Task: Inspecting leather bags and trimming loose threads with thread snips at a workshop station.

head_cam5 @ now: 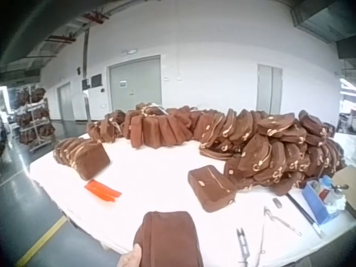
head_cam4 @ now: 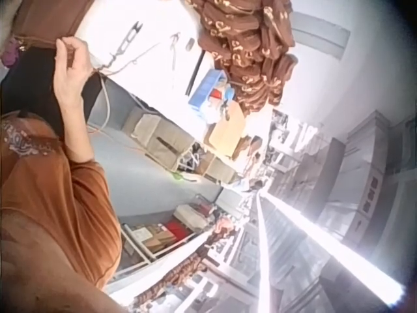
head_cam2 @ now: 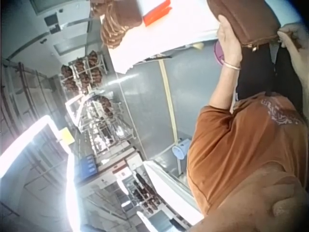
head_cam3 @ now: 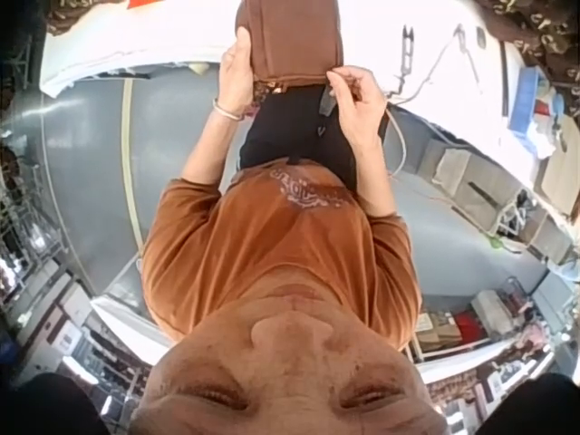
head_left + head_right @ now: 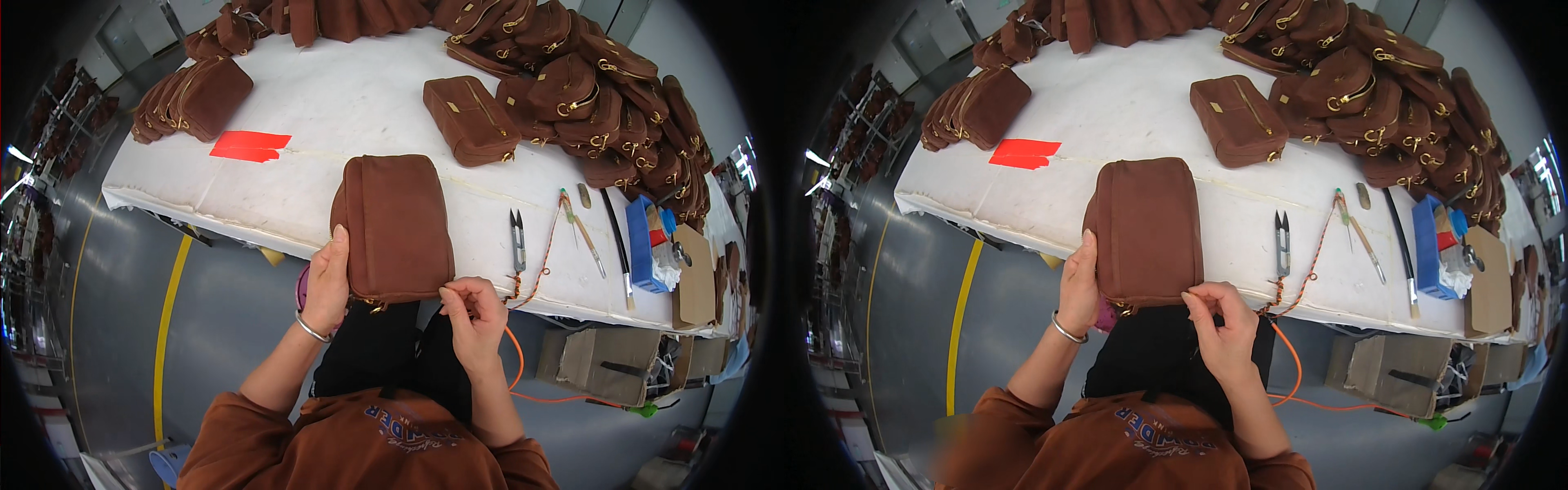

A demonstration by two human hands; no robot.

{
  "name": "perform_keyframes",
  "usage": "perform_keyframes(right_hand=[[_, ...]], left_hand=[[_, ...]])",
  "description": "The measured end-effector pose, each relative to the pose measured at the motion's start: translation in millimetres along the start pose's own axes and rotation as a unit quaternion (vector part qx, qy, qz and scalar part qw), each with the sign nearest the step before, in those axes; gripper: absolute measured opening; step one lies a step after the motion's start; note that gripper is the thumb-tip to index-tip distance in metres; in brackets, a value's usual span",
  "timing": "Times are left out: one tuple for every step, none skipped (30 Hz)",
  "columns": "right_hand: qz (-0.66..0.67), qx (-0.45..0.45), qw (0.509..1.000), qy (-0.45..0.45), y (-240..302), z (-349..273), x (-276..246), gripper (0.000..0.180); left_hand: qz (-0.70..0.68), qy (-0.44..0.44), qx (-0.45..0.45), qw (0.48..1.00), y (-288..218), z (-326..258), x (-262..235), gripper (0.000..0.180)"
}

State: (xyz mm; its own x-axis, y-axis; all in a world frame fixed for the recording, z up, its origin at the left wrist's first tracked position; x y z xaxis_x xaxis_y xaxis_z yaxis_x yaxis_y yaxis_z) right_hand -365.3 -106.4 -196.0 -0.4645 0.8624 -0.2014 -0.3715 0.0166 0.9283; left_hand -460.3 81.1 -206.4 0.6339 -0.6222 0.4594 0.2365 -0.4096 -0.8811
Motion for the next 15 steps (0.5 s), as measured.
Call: perform_keyframes(right_hand=[[-0.021,-0.011,0.999,0.032,2,2,1,0.011],[-0.020,-0.013,0.999,0.033,4,3,0,0.011],[-0.070,0.008,0.995,0.065,6,5,0,0.011],[-0.120,0.029,0.988,0.098,6,5,0,0.011],[-0.118,0.027,0.987,0.101,9,7,-3,0.011],[-0.143,0.024,0.980,0.135,12,10,-4,0.009],[-0.170,0.020,0.971,0.166,13,11,-4,0.009],[-0.171,0.018,0.971,0.167,12,11,-5,0.009],[-0.119,0.057,0.980,0.152,5,10,-6,0.009],[-0.065,0.094,0.984,0.139,1,10,-6,0.011],[-0.065,0.090,0.983,0.142,0,12,-4,0.011],[-0.042,0.075,0.991,0.099,2,15,-5,0.012],[-0.019,0.060,0.997,0.054,2,18,-6,0.013],[0.008,0.082,0.995,0.051,1,20,-4,0.016],[0.007,0.077,0.996,0.052,2,21,-2,0.016]], left_hand=[[0.002,-0.005,0.006,1.000,-1,-1,0,0.056],[0.001,-0.006,0.008,1.000,0,0,-2,0.056],[0.025,0.001,0.009,1.000,3,1,-5,0.056],[0.049,0.006,0.010,0.999,2,1,-5,0.056],[0.049,0.003,0.012,0.999,-1,1,-4,0.056],[0.028,-0.009,-0.008,1.000,-4,1,-2,0.053],[0.006,-0.017,-0.029,0.999,-7,3,1,0.050],[0.004,-0.017,-0.027,0.999,-10,8,-3,0.050],[-0.024,0.003,-0.071,0.997,-9,15,-11,0.046],[-0.051,0.022,-0.112,0.992,-11,20,-14,0.043],[-0.053,0.020,-0.107,0.993,-15,24,-13,0.043],[-0.055,0.044,-0.103,0.992,-21,29,-10,0.039],[-0.057,0.070,-0.098,0.991,-24,32,-7,0.037],[-0.091,0.095,-0.105,0.986,-28,31,-5,0.036],[-0.093,0.096,-0.100,0.986,-32,29,0,0.036]])
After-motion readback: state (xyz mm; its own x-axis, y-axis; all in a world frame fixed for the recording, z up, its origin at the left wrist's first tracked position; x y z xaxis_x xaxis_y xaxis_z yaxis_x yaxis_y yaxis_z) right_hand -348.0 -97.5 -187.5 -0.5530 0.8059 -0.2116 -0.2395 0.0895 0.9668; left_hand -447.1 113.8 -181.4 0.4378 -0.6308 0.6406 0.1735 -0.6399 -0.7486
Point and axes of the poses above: each hand's wrist, its own z-axis towards the middle knuckle, its own x-axis out of the palm, y = z × x, the point moved 4 cm from there along z, towards the middle knuckle, and after that the axes turned 7 degrees about -z, right-handed, at the moved point
